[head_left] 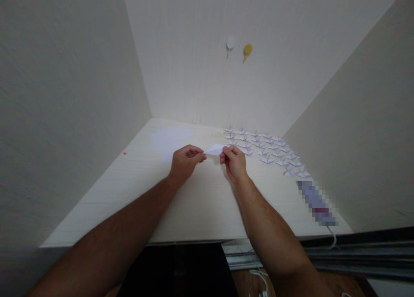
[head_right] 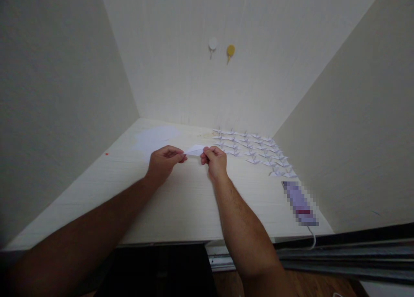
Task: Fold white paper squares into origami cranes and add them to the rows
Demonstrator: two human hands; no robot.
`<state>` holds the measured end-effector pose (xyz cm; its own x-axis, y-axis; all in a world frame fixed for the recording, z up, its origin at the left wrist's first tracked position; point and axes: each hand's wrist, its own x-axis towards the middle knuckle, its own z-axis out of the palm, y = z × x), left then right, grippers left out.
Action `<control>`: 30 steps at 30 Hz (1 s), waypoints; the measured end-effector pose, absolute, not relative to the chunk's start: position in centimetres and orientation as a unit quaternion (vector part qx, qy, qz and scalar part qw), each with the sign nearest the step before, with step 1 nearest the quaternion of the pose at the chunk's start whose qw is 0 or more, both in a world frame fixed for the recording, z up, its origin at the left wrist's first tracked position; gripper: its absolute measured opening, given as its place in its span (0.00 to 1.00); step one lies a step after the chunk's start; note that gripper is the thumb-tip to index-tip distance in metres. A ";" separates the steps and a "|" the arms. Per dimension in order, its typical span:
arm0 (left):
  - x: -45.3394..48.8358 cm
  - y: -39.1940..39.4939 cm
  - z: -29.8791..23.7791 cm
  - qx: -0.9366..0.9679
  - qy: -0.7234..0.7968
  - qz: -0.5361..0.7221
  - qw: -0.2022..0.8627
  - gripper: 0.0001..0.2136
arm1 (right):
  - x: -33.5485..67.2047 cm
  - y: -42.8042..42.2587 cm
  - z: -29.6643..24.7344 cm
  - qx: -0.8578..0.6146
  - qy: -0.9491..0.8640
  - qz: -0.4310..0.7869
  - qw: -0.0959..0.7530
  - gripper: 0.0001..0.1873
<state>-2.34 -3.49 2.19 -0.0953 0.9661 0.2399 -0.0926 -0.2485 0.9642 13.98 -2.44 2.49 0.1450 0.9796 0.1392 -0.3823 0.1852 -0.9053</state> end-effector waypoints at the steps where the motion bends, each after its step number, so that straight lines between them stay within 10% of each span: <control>1: -2.4 -3.4 2.2 0.497 0.416 0.604 0.464 0.09 | 14.0 -2.4 2.4 -0.369 -0.401 0.519 0.658 0.14; 30: -2.4 -3.7 3.0 0.496 0.385 0.603 0.492 0.12 | 14.0 -2.5 2.6 -0.376 -0.419 0.511 0.649 0.11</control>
